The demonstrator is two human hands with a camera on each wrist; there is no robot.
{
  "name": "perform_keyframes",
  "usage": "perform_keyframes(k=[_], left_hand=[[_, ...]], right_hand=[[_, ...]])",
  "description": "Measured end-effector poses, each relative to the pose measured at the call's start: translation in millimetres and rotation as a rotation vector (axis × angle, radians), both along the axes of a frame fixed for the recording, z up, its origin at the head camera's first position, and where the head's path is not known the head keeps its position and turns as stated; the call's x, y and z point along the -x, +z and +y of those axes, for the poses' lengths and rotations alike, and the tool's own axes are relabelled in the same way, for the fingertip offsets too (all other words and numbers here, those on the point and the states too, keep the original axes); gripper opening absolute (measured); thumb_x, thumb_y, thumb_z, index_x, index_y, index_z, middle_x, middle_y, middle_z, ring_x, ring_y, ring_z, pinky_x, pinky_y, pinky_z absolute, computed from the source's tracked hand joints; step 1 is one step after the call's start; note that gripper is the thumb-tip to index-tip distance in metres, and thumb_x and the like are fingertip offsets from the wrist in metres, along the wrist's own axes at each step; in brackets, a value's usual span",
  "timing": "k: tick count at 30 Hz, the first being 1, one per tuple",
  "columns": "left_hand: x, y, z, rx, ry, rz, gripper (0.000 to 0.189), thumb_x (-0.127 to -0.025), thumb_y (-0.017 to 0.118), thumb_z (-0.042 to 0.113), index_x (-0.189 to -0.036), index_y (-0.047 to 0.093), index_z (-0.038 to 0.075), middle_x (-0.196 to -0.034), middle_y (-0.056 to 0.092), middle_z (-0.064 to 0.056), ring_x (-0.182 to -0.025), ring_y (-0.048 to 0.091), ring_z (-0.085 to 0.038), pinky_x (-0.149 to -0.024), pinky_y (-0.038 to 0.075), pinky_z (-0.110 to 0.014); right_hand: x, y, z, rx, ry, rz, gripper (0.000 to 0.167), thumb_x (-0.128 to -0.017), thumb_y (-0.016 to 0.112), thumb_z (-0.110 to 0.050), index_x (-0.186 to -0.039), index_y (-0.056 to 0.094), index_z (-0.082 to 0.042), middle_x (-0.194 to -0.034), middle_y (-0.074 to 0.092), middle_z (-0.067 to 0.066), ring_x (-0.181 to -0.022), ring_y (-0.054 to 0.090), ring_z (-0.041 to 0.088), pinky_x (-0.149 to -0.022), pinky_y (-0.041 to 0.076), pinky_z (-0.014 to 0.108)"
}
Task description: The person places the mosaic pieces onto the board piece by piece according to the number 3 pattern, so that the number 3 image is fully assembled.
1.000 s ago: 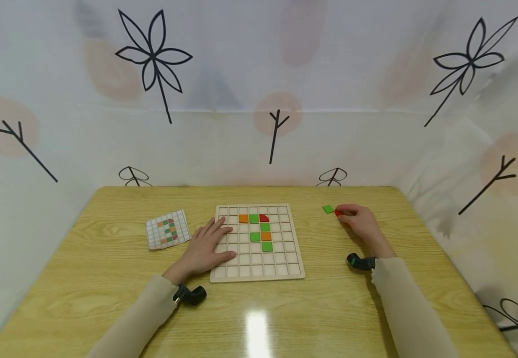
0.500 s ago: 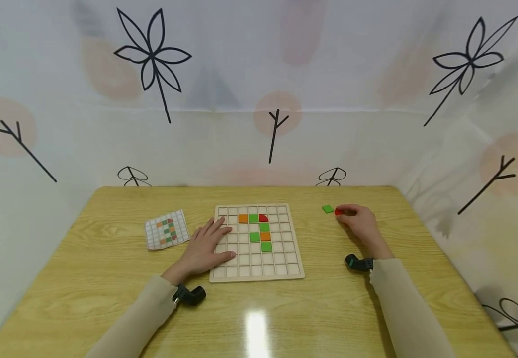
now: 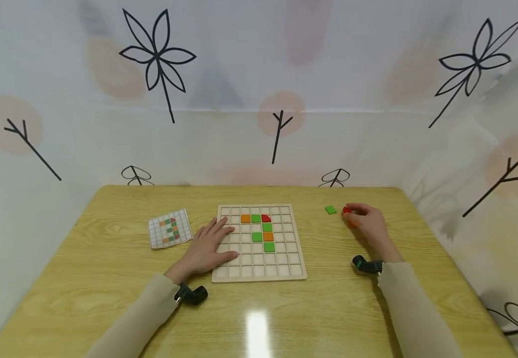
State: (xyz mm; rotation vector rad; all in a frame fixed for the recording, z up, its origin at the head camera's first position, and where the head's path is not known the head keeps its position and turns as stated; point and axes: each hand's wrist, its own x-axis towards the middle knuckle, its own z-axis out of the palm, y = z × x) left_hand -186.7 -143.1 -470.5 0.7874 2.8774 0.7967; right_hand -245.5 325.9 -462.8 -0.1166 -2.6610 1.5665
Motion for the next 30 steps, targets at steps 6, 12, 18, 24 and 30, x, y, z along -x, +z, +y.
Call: perform_keyframes(k=[6, 12, 18, 24, 30], left_hand=[[-2.4, 0.9, 1.5, -0.024, -0.012, 0.015, 0.068, -0.095, 0.063, 0.047, -0.150, 0.045, 0.010, -0.164, 0.018, -0.013, -0.150, 0.009, -0.038, -0.113, 0.011, -0.067], [-2.2, 1.9, 2.3, -0.031, -0.014, 0.019, 0.068, -0.095, 0.064, 0.046, -0.150, 0.046, 0.010, -0.164, 0.019, -0.013, -0.150, 0.010, -0.038, -0.113, 0.010, -0.067], [-0.5, 0.3, 1.1, -0.025, -0.013, 0.018, 0.069, -0.095, 0.062, 0.048, -0.150, 0.045, 0.011, -0.165, 0.018, -0.012, -0.151, 0.009, -0.037, -0.113, 0.010, -0.067], [0.1, -1.5, -0.4, -0.017, -0.013, 0.024, 0.070, -0.095, 0.061, 0.050, -0.151, 0.045, 0.011, -0.165, 0.017, -0.011, -0.151, 0.008, -0.036, -0.114, 0.010, -0.066], [0.2, -1.8, -0.7, -0.019, -0.011, 0.023, 0.070, -0.095, 0.061, 0.051, -0.151, 0.045, 0.012, -0.165, 0.018, -0.011, -0.151, 0.008, -0.036, -0.114, 0.010, -0.065]], right_hand=[[-4.4, 4.6, 3, 0.047, 0.031, 0.000, 0.049, -0.098, 0.065, -0.022, -0.139, 0.054, 0.003, -0.136, 0.051, 0.023, -0.110, 0.048, 0.019, -0.078, 0.046, 0.011], [-7.5, 10.6, 1, 0.056, 0.048, 0.022, 0.045, -0.098, 0.065, -0.018, -0.137, 0.056, 0.004, -0.132, 0.053, 0.023, -0.102, 0.051, 0.010, -0.077, 0.049, 0.014], [-13.0, 23.3, -9, 0.000, 0.078, 0.039, 0.040, -0.099, 0.060, -0.014, -0.136, 0.058, 0.001, -0.131, 0.056, 0.023, -0.103, 0.054, 0.017, -0.076, 0.053, 0.020], [-17.8, 30.8, -22, -0.041, 0.159, 0.077, 0.036, -0.098, 0.058, -0.005, -0.133, 0.060, 0.003, -0.126, 0.058, 0.026, -0.101, 0.059, 0.032, -0.067, 0.054, 0.030], [-22.7, 33.5, -38, -0.106, 0.217, 0.128, 0.033, -0.095, 0.062, -0.001, -0.128, 0.064, 0.002, -0.124, 0.060, 0.022, -0.106, 0.057, 0.029, -0.076, 0.053, 0.027]])
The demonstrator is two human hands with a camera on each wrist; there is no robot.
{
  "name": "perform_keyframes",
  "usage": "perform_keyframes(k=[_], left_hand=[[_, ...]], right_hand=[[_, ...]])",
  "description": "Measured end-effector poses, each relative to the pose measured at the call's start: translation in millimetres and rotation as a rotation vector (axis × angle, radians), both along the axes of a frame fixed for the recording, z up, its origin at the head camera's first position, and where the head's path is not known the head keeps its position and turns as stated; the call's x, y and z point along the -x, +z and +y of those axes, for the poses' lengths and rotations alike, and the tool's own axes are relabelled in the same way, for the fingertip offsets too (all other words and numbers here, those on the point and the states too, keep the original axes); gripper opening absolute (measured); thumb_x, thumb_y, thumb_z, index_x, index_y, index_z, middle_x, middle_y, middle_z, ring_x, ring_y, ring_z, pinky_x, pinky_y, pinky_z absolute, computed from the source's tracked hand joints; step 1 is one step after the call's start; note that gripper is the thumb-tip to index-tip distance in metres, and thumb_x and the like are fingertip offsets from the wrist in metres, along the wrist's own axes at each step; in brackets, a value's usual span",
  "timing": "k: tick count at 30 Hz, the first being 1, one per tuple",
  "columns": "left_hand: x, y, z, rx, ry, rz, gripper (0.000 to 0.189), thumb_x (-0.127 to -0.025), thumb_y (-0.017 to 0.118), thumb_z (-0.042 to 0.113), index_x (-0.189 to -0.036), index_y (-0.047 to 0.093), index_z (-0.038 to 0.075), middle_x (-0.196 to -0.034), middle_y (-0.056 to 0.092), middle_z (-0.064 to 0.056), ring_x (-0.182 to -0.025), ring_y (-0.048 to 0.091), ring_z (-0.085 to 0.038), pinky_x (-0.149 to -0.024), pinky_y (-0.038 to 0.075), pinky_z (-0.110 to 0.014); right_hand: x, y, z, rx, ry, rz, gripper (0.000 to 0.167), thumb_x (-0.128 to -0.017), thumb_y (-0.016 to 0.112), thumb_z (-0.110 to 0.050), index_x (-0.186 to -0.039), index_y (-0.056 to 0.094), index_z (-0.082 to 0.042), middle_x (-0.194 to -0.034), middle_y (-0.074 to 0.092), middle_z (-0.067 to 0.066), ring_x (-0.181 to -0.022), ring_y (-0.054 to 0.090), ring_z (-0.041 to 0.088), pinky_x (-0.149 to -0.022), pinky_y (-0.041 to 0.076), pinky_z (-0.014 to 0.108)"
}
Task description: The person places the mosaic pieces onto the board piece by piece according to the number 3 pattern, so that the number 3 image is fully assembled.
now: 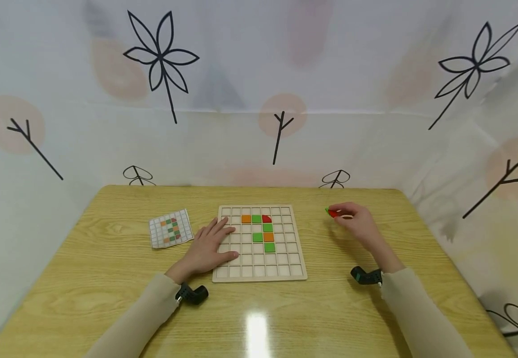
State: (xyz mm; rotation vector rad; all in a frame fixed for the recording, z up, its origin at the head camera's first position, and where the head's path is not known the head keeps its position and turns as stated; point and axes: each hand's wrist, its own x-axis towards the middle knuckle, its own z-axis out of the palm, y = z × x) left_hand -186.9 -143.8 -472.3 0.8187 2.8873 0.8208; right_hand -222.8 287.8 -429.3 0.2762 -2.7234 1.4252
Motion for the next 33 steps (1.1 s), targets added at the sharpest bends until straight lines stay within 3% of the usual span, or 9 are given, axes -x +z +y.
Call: perform_keyframes(k=[5, 8, 13, 20, 33], left_hand=[[-0.8, 1.5, 0.1, -0.002, -0.001, -0.005, 0.070, -0.095, 0.062, 0.050, -0.151, 0.045, 0.012, -0.165, 0.017, -0.011, -0.151, 0.008, -0.036, -0.114, 0.010, -0.065], [-0.8, 0.8, 0.2, -0.002, 0.000, -0.003, 0.069, -0.095, 0.061, 0.050, -0.151, 0.045, 0.012, -0.165, 0.018, -0.011, -0.151, 0.009, -0.036, -0.114, 0.010, -0.066], [-1.3, 2.1, 0.4, -0.003, 0.001, -0.004, 0.069, -0.095, 0.062, 0.049, -0.151, 0.045, 0.012, -0.165, 0.018, -0.011, -0.151, 0.009, -0.036, -0.114, 0.010, -0.066], [-1.4, 2.5, 0.2, -0.004, 0.005, -0.005, 0.069, -0.095, 0.062, 0.049, -0.151, 0.045, 0.012, -0.165, 0.018, -0.011, -0.151, 0.009, -0.036, -0.114, 0.010, -0.066], [-0.7, 3.2, -0.7, -0.007, -0.001, -0.022, 0.070, -0.095, 0.062, 0.049, -0.151, 0.044, 0.012, -0.165, 0.017, -0.010, -0.151, 0.008, -0.035, -0.114, 0.009, -0.065]], right_hand=[[-5.7, 1.4, -17, -0.043, 0.057, 0.032, 0.032, -0.093, 0.064, 0.000, -0.126, 0.066, 0.001, -0.120, 0.063, 0.018, -0.102, 0.058, 0.029, -0.087, 0.053, 0.038], [-10.1, 1.2, -28, -0.043, 0.106, 0.048, 0.031, -0.092, 0.066, 0.002, -0.123, 0.068, 0.001, -0.118, 0.064, 0.017, -0.100, 0.059, 0.028, -0.087, 0.054, 0.040], [-18.9, 2.6, -47, -0.025, 0.198, 0.047, 0.032, -0.088, 0.066, 0.006, -0.120, 0.070, 0.002, -0.117, 0.065, 0.015, -0.098, 0.060, 0.027, -0.082, 0.055, 0.033], [-25.9, -3.1, -72, -0.060, 0.323, 0.069, 0.034, -0.082, 0.065, 0.009, -0.113, 0.073, 0.000, -0.109, 0.066, 0.010, -0.092, 0.061, 0.023, -0.081, 0.056, 0.034], [-36.5, -11.8, -112, -0.140, 0.571, 0.100, 0.033, -0.080, 0.068, 0.005, -0.110, 0.075, -0.007, -0.102, 0.066, -0.003, -0.084, 0.058, 0.013, -0.074, 0.054, 0.027]])
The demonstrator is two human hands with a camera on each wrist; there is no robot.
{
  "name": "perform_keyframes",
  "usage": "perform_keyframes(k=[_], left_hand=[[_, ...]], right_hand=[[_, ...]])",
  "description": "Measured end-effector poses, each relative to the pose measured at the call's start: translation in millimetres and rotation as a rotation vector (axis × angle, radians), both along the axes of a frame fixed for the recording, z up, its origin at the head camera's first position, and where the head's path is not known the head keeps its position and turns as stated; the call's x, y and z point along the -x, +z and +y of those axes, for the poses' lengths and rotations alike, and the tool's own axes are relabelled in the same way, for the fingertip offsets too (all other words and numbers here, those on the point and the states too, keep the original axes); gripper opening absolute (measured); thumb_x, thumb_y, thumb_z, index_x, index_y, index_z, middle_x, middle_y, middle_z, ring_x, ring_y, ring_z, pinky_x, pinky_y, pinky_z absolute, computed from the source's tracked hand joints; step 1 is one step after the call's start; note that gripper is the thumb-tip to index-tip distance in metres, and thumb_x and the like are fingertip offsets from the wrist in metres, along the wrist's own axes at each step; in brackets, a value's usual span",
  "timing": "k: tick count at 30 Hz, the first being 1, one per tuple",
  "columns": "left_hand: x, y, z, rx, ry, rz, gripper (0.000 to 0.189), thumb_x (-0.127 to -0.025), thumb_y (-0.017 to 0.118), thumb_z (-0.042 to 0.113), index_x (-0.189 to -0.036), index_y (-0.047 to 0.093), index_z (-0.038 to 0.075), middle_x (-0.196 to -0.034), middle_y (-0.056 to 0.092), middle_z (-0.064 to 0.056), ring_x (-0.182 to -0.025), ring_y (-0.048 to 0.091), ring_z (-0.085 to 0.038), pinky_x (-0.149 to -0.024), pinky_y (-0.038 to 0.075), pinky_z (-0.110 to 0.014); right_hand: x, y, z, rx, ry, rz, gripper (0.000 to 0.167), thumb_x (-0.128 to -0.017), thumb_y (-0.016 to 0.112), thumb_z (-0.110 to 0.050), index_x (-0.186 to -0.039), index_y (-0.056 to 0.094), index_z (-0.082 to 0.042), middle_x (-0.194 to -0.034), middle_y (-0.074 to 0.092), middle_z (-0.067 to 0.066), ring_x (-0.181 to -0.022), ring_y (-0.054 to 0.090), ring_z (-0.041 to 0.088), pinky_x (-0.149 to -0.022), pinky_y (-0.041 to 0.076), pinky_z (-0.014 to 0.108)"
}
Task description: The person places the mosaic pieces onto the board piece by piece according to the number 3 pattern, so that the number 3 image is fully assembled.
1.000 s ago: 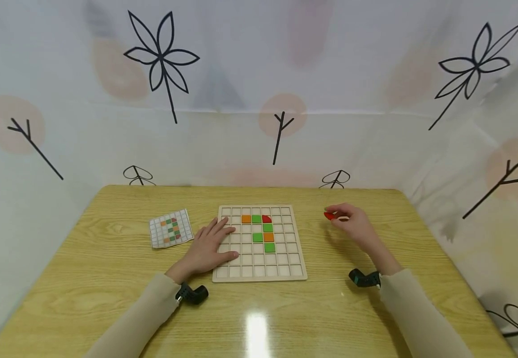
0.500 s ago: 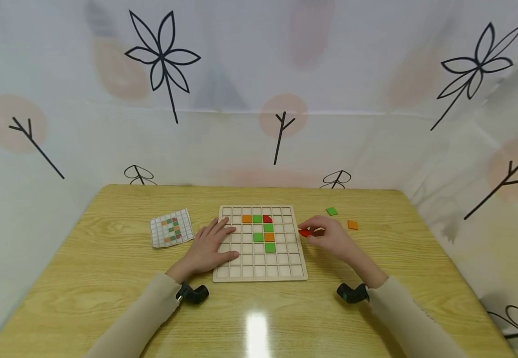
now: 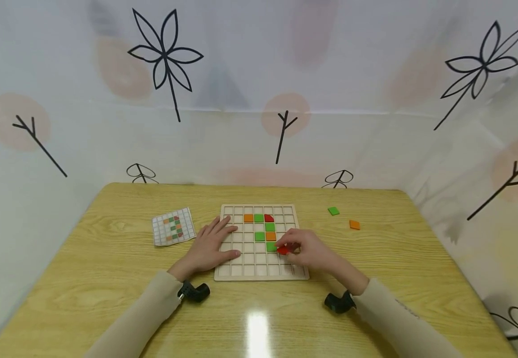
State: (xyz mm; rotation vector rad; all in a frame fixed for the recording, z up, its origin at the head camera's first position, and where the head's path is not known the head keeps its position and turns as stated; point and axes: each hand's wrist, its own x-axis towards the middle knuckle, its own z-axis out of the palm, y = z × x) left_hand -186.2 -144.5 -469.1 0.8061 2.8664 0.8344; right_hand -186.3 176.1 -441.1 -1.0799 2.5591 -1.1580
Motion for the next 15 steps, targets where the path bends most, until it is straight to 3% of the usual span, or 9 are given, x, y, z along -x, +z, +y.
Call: perform_keyframes(k=[7, 15], left_hand=[[1.4, -2.4, 0.3, -0.001, 0.002, -0.001, 0.070, -0.095, 0.061, 0.051, -0.151, 0.044, 0.013, -0.165, 0.018, -0.010, -0.151, 0.007, -0.035, -0.114, 0.009, -0.065], [1.5, -2.0, -0.2, 0.011, 0.008, -0.004, 0.071, -0.095, 0.061, 0.052, -0.152, 0.043, 0.014, -0.165, 0.017, -0.008, -0.152, 0.006, -0.033, -0.115, 0.008, -0.064]], right_hand=[[-4.3, -5.2, -10.6, -0.085, 0.089, 0.011, 0.028, -0.082, 0.065, 0.007, -0.100, 0.077, -0.010, -0.100, 0.064, -0.004, -0.080, 0.055, 0.010, -0.068, 0.051, 0.024], [-2.4, -5.2, -11.3, -0.127, 0.093, 0.049, 0.022, -0.086, 0.069, 0.006, -0.096, 0.079, -0.012, -0.101, 0.058, -0.006, -0.087, 0.055, 0.009, -0.075, 0.051, 0.025]])
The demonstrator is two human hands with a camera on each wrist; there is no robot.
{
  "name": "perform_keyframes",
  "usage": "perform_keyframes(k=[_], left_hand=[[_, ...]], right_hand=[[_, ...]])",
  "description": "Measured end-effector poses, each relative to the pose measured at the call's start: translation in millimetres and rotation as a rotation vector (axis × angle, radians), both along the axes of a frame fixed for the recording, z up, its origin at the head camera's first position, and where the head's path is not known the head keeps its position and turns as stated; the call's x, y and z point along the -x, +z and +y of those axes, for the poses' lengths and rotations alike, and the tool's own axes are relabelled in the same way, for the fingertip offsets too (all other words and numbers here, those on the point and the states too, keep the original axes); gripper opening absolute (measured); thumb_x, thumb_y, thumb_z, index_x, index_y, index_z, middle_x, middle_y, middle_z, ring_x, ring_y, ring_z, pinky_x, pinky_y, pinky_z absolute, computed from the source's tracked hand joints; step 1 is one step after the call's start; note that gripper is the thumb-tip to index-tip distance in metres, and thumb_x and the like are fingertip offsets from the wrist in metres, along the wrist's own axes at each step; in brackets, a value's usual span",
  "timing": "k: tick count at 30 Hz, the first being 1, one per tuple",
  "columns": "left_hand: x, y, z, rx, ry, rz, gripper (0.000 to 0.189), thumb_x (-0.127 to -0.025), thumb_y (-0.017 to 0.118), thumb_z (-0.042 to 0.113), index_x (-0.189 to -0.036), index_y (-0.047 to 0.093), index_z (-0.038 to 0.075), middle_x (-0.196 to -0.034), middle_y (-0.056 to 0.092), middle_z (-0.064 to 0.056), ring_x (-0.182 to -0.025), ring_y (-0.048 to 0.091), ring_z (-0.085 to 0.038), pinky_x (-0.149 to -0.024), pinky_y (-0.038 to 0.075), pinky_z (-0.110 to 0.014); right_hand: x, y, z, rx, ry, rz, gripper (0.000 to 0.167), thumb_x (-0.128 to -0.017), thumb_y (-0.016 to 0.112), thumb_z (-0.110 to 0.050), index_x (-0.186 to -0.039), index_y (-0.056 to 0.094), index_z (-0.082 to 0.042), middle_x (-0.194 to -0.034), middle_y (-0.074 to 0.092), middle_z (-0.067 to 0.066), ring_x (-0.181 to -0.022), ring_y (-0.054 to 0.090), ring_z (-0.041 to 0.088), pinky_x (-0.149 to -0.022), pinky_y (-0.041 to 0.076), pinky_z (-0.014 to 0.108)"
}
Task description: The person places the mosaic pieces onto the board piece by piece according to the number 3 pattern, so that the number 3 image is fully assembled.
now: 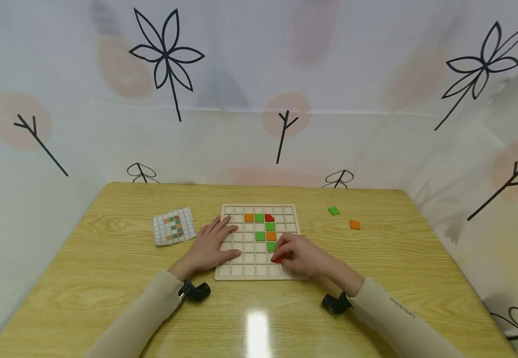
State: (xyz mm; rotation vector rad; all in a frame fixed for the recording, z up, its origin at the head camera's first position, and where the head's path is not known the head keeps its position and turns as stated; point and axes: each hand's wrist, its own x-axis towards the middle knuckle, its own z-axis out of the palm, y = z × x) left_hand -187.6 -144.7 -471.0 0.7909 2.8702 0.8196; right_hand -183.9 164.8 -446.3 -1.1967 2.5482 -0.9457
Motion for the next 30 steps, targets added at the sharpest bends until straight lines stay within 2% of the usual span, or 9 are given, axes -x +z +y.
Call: perform_keyframes(k=[8, 14, 23, 30], left_hand=[[-0.2, 0.6, 1.2, 0.010, 0.003, -0.004, 0.071, -0.095, 0.061, 0.052, -0.152, 0.043, 0.014, -0.166, 0.016, -0.008, -0.152, 0.006, -0.032, -0.115, 0.008, -0.064], [1.5, -1.6, 1.1, 0.016, 0.005, 0.006, 0.072, -0.095, 0.060, 0.054, -0.152, 0.043, 0.015, -0.165, 0.017, -0.008, -0.152, 0.006, -0.032, -0.115, 0.009, -0.064], [2.3, -4.4, -0.2, 0.012, 0.006, 0.009, 0.072, -0.095, 0.059, 0.055, -0.153, 0.042, 0.016, -0.166, 0.015, -0.007, -0.152, 0.005, -0.031, -0.115, 0.008, -0.064], [0.5, -1.1, 0.6, 0.009, 0.006, -0.006, 0.072, -0.095, 0.061, 0.053, -0.153, 0.042, 0.015, -0.166, 0.015, -0.007, -0.152, 0.005, -0.031, -0.115, 0.007, -0.064]], right_hand=[[4.1, -1.2, -0.7, 0.026, 0.033, 0.013, 0.022, -0.088, 0.070, 0.006, -0.096, 0.080, -0.012, -0.101, 0.062, -0.005, -0.096, 0.060, 0.014, -0.082, 0.052, 0.029], [4.4, 1.6, -3.7, 0.012, 0.014, -0.002, 0.023, -0.090, 0.067, 0.006, -0.094, 0.081, -0.013, -0.104, 0.067, -0.005, -0.102, 0.062, 0.016, -0.088, 0.052, 0.032], [4.4, 3.4, -5.7, 0.006, -0.002, -0.010, 0.023, -0.091, 0.066, 0.006, -0.093, 0.081, -0.011, -0.104, 0.068, -0.005, -0.105, 0.062, 0.018, -0.090, 0.052, 0.032], [4.9, 3.2, -7.2, -0.005, -0.003, 0.017, 0.022, -0.090, 0.067, 0.006, -0.092, 0.081, -0.011, -0.101, 0.068, -0.005, -0.102, 0.063, 0.017, -0.090, 0.052, 0.033]])
